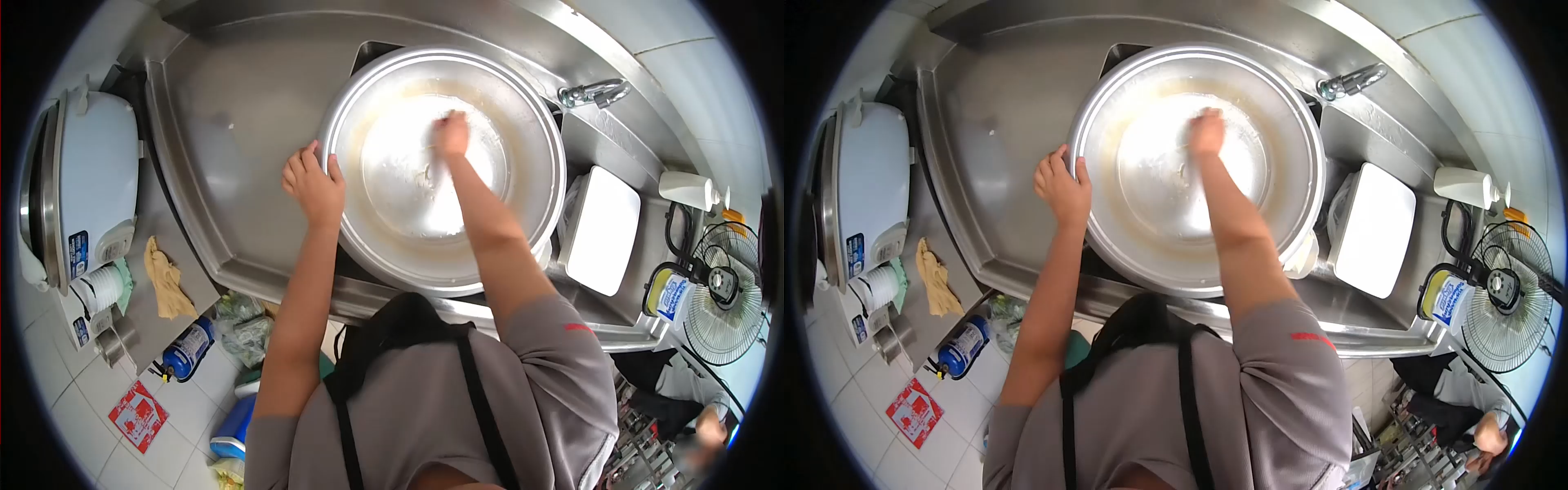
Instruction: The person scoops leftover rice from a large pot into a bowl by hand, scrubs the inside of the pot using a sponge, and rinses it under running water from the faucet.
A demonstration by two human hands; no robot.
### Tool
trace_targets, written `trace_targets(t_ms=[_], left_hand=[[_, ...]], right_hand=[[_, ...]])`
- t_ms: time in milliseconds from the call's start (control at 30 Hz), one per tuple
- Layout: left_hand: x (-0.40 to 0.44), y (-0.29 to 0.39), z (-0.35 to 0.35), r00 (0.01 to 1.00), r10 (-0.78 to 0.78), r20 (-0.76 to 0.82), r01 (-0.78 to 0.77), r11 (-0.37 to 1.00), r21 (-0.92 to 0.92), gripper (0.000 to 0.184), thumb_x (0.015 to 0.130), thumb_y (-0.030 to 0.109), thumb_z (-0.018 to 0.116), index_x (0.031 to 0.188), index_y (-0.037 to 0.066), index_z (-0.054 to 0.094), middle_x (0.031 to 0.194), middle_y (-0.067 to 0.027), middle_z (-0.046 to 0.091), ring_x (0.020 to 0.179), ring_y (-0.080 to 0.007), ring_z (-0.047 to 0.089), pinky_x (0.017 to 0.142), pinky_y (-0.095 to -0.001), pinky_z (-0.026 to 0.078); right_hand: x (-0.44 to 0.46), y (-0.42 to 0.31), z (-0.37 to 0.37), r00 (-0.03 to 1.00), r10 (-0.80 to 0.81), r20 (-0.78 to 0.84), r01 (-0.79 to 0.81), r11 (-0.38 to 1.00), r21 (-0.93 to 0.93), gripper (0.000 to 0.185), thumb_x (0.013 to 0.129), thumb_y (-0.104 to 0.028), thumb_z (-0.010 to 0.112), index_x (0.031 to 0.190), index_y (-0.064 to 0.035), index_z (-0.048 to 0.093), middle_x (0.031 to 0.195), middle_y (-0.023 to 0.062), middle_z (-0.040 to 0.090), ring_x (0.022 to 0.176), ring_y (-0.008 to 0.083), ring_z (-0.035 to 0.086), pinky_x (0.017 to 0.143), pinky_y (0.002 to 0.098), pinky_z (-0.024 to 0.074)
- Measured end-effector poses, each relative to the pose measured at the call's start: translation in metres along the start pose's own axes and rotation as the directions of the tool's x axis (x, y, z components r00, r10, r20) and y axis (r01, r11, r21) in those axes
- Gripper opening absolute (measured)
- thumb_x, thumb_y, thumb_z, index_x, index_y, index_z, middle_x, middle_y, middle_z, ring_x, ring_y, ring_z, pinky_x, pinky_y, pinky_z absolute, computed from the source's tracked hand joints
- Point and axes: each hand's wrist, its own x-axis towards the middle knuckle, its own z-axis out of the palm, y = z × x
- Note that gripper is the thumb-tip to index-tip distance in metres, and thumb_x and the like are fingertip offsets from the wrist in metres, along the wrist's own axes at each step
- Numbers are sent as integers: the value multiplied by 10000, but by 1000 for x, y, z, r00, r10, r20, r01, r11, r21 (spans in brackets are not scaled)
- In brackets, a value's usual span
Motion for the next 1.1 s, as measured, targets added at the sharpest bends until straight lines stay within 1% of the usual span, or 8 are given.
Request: trace_targets(t_ms=[100,333,500,700,767,933,1033,1100], left_hand=[[-1,-1,-1,1000,4,-4,-4,1000,2,355,780,239,574,1093,87,501,1077,-99,466,1071,-288,373,928,-443,242],[2,-1,1,1000,-19,-10,19,1000,-12,360,776,254,573,1095,99,509,1075,-96,479,1081,-290,373,932,-445,239],[1,0,-1,1000,-21,-1,21,1000,-13,355,773,239,583,1087,94,505,1067,-89,473,1068,-282,376,933,-437,241],[2,-2,-1,1000,-30,-8,30,999,-27,348,767,251,589,1073,100,518,1060,-87,480,1063,-282,385,926,-435,251],[5,-1,2,999,-43,-16,42,998,-39,350,767,256,589,1074,103,520,1060,-86,481,1067,-282,384,926,-434,252],[2,-1,-2,999,-38,-10,38,999,-12,352,765,260,590,1077,113,523,1057,-79,488,1074,-281,382,922,-433,255],[1,-3,3,999,-39,-29,39,999,-20,352,763,257,592,1078,114,523,1058,-80,487,1075,-277,380,926,-434,249],[2,0,-1,999,-41,-21,41,999,-12,351,762,256,593,1075,112,524,1059,-82,486,1075,-277,380,926,-434,247]], right_hand=[[-75,-51,11,853,-360,377,441,885,-152,141,749,-113,542,868,-41,522,916,148,528,873,301,517,787,392,414],[21,37,-32,999,26,-34,-32,986,-165,140,803,-100,448,875,7,504,882,172,534,905,306,519,731,389,448],[-60,-25,-6,837,-426,343,502,847,-174,135,790,-113,467,870,-17,517,897,161,534,856,305,512,800,376,418],[-3,38,-31,1000,9,20,-4,974,-227,272,755,-120,508,990,17,486,1082,262,456,970,380,486,892,420,386],[-44,-10,-39,928,-161,336,249,939,-237,286,769,-154,521,991,21,478,1111,279,442,1005,394,474,888,413,396],[0,26,-48,986,89,144,-84,996,-42,233,779,-147,504,959,-3,470,1046,245,463,928,368,501,857,420,410],[-29,18,-13,933,-343,111,360,909,-212,235,752,-170,558,891,-13,451,1002,224,440,874,390,502,828,444,415],[-54,-27,-33,918,-222,329,304,926,-223,233,754,-167,550,903,-11,460,969,219,470,879,361,519,821,437,416]])
